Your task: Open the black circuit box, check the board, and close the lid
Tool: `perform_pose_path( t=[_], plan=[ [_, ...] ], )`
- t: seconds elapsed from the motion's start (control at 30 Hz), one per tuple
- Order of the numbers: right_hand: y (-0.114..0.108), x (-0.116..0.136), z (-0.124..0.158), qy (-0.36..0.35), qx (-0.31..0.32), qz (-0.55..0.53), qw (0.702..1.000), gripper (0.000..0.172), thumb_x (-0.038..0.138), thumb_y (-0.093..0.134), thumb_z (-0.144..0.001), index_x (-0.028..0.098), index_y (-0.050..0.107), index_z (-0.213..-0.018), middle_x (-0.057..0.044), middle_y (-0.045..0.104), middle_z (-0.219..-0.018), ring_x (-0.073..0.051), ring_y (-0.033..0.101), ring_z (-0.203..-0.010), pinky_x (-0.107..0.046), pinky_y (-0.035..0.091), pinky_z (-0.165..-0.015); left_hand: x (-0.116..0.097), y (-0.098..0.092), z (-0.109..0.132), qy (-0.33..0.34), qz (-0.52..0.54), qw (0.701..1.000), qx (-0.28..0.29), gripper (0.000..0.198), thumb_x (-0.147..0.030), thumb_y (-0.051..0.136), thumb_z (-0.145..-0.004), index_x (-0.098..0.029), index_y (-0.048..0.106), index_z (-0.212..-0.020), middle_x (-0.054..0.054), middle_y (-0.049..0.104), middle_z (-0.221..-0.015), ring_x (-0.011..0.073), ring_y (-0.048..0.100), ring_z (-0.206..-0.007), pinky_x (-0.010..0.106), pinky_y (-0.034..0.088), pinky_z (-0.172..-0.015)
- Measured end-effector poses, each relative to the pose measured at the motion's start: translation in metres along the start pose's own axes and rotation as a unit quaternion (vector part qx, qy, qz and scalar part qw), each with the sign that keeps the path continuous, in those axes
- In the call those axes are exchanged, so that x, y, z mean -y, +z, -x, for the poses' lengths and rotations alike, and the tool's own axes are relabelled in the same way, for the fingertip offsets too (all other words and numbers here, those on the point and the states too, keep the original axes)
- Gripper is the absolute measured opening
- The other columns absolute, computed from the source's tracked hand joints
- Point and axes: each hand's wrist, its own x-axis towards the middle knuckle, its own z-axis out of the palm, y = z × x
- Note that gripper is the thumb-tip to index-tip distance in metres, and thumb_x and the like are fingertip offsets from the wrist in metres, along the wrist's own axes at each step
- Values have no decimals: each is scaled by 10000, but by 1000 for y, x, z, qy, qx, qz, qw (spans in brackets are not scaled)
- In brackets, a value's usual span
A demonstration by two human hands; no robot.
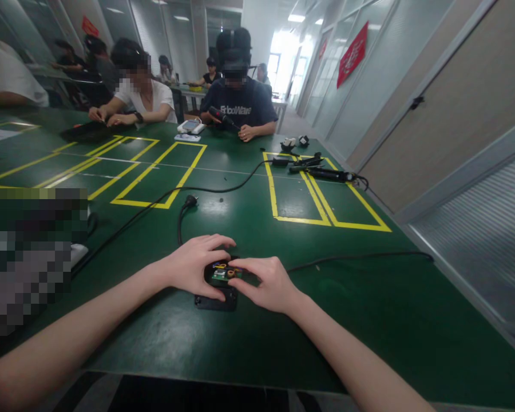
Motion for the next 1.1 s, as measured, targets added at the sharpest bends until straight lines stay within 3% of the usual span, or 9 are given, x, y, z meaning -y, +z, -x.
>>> perform_pose_path(
  t=[0.07, 0.23, 0.37, 0.57, 0.73, 0.83, 0.97, 1.1],
  plan=[
    [1, 1, 0, -4, -1, -6, 1000, 254, 303, 681, -960, 228, 732, -1197, -64, 816, -1008, -183, 785, -804, -272, 625, -751, 0, 0, 1, -9, -9, 1000, -1, 712, -731, 842, -653, -181, 702, -1082, 169, 587, -1433, 351, 626, -1224, 455, 526, -988],
    [6, 1, -1, -28, -13, -4, 999, 248, 294, 674, -962, 216, 704, -1196, -58, 804, -971, -171, 766, -785, -262, 602, -722, 0, 0, 1, -12, -9, 1000, 3, 755, -746, 799, -702, -163, 701, -1171, 200, 531, -1515, 389, 577, -1311, 509, 514, -1033],
    [11, -2, -3, -11, 14, -5, 1000, 212, 273, 688, -949, 223, 707, -1154, -57, 787, -1021, -184, 764, -875, -281, 613, -781, 1, 0, 0, 4, -4, 1000, -28, 667, -741, 766, -743, -165, 707, -1074, 201, 530, -1505, 390, 539, -1342, 500, 504, -1048],
    [9, 1, -6, 20, 48, 18, 998, 214, 250, 654, -951, 247, 692, -1162, -97, 707, -1235, -218, 740, -1040, -331, 622, -855, 0, -8, 0, -22, -1, 999, -25, 399, -572, 674, -880, -178, 653, -943, 114, 641, -1117, 255, 639, -999, 373, 540, -849],
    [6, 7, -6, 56, 70, 25, 996, 457, 324, 781, -810, 243, 642, -1238, -120, 640, -1360, -273, 716, -1118, -399, 618, -898, 2, -8, 0, -47, -4, 999, -6, 200, -378, 621, -877, -182, 628, -913, 55, 622, -960, 192, 605, -833, 300, 497, -722],
    [8, 6, -7, 66, 80, 23, 994, 435, 291, 775, -813, 249, 644, -1226, -97, 689, -1296, -260, 719, -1115, -399, 604, -928, 3, -7, 0, -61, -17, 998, -6, 140, -320, 621, -851, -184, 627, -887, 43, 612, -921, 188, 595, -813, 292, 475, -706],
    [14, 3, -9, 80, 46, 13, 996, 265, 223, 711, -850, 229, 670, -1111, -85, 729, -1180, -234, 730, -1065, -354, 601, -891, 4, -8, -1, -97, -17, 995, 3, 136, -321, 610, -871, -186, 631, -869, 23, 610, -875, 161, 581, -725, 269, 411, -623],
    [18, 0, -11, 88, 23, 4, 996, 252, 172, 642, -855, 225, 671, -1099, -69, 741, -1117, -215, 738, -987, -338, 600, -847, 7, -13, -1, -150, -9, 988, 32, 182, -349, 595, -908, -193, 599, -814, -3, 626, -798, 141, 556, -632, 256, 333, -569]
  ],
)
